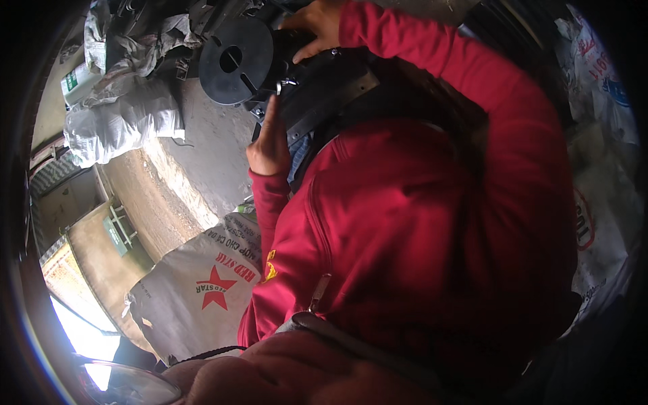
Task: The person uses a wrench to tighten bolts on a metal machine component. They rotate the component to access different bolt locations and continue tightening throughout the clip.
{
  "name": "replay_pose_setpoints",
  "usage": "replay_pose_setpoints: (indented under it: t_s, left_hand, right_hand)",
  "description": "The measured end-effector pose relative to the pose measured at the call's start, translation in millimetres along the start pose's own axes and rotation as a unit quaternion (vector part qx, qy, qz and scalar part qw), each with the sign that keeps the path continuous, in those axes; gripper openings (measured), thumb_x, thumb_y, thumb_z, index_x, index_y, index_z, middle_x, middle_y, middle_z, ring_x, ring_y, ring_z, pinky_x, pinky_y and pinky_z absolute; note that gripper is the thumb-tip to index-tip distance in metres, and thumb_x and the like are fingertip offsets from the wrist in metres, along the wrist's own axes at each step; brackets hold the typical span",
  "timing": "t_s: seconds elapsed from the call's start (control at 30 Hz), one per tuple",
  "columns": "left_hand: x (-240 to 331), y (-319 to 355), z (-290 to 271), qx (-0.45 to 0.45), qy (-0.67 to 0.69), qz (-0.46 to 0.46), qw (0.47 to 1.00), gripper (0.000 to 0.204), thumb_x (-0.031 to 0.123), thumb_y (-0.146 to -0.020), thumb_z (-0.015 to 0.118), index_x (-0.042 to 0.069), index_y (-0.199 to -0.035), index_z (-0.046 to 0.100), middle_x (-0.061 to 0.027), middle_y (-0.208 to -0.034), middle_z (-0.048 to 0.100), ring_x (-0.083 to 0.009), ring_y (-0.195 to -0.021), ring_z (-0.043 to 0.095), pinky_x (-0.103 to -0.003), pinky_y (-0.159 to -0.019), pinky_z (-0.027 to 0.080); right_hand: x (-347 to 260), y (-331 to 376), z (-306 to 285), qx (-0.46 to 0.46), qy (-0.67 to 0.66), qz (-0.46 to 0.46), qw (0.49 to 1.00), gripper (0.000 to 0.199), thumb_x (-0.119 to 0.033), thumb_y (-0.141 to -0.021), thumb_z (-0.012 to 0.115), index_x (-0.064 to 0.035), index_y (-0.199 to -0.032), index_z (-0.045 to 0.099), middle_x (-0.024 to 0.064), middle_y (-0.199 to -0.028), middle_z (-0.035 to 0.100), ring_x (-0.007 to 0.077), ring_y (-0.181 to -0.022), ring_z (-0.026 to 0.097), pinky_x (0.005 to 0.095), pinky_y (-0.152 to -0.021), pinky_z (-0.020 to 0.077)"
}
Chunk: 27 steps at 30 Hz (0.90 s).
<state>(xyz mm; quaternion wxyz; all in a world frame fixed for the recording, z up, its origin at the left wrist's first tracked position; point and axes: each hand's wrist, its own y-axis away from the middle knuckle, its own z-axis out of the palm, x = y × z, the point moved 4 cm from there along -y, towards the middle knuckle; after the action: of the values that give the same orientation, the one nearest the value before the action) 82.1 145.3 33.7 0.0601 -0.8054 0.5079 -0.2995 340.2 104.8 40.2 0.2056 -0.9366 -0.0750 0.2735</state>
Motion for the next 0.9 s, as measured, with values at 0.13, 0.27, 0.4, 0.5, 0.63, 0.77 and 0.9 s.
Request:
replay_pose_setpoints:
  t_s: [0.13, 0.27, 0.4, 0.5, 0.63, 0.77, 0.9]
  left_hand:
    - [-4, -2, 21, -0.057, -0.125, -0.067, 0.988, 0.051, 0.006, -0.086, 0.061, 0.019, -0.135, 0.055, -0.0135, -0.053, 0.056, -0.0233, -0.037, 0.051, -0.036, -0.042, 0.042]
    - [5, -5, 1, -0.047, 0.012, -0.035, 0.998, 0.052, 0.004, -0.09, 0.059, 0.019, -0.138, 0.051, -0.0174, -0.081, 0.068, -0.02, -0.052, 0.063, -0.033, -0.052, 0.049]
    - [4, -13, -7, -0.006, 0.013, -0.046, 0.999, 0.046, 0.005, -0.09, 0.059, 0.014, -0.135, 0.054, -0.0193, -0.101, 0.069, -0.026, -0.065, 0.069, -0.035, -0.056, 0.052]
    - [3, -11, 9, 0.045, 0.016, -0.045, 0.998, 0.023, 0.006, -0.088, 0.059, 0.008, -0.111, 0.062, -0.0167, -0.088, 0.068, -0.0354, -0.067, 0.067, -0.04, -0.058, 0.051]
    - [4, -28, 10, 0.078, 0.014, -0.01, 0.997, 0.022, 0.005, -0.082, 0.064, 0.008, -0.103, 0.065, -0.0133, -0.088, 0.067, -0.0337, -0.075, 0.068, -0.039, -0.062, 0.052]
    - [5, -40, 24, 0.059, -0.044, 0.007, 0.997, 0.03, 0.011, -0.074, 0.072, 0.012, -0.104, 0.067, -0.0096, -0.091, 0.067, -0.0308, -0.074, 0.068, -0.038, -0.063, 0.054]
    - [-4, -40, 38, 0.082, -0.079, 0.001, 0.994, 0.027, 0.012, -0.073, 0.073, 0.014, -0.1, 0.068, -0.0056, -0.088, 0.067, -0.0281, -0.072, 0.067, -0.035, -0.06, 0.053]
  right_hand:
    - [5, -4, -2, 0.013, -0.022, -0.009, 1.0, 0.065, -0.051, -0.073, 0.073, -0.0042, -0.116, 0.061, 0.0173, -0.094, 0.068, 0.0347, -0.084, 0.067, 0.0394, -0.071, 0.0538]
    - [0, 4, 2, 0.046, 0.028, -0.048, 0.997, 0.066, -0.051, -0.072, 0.074, -0.0043, -0.116, 0.061, 0.0172, -0.094, 0.068, 0.0343, -0.084, 0.067, 0.039, -0.071, 0.0541]
    - [4, -2, -3, 0.01, -0.015, -0.001, 1.0, 0.064, -0.051, -0.071, 0.075, -0.0037, -0.113, 0.063, 0.0178, -0.087, 0.068, 0.0345, -0.077, 0.067, 0.04, -0.067, 0.0538]
    - [5, -3, -2, 0.024, -0.009, -0.014, 1.0, 0.064, -0.05, -0.071, 0.076, -0.0036, -0.114, 0.063, 0.0179, -0.087, 0.068, 0.0345, -0.077, 0.067, 0.0402, -0.068, 0.0537]
    - [2, -2, -5, 0.024, -0.013, -0.023, 0.999, 0.064, -0.049, -0.071, 0.077, -0.0031, -0.114, 0.062, 0.0182, -0.088, 0.068, 0.0344, -0.078, 0.067, 0.0399, -0.067, 0.0539]
    - [-1, -4, -8, 0.056, -0.059, -0.039, 0.996, 0.064, -0.05, -0.071, 0.077, -0.0026, -0.112, 0.063, 0.019, -0.089, 0.068, 0.0345, -0.079, 0.068, 0.0397, -0.068, 0.0541]
    - [4, -2, -2, 0.042, 0.021, -0.02, 0.999, 0.065, -0.048, -0.071, 0.077, -0.0025, -0.114, 0.062, 0.0189, -0.091, 0.068, 0.0344, -0.082, 0.067, 0.0391, -0.069, 0.0539]
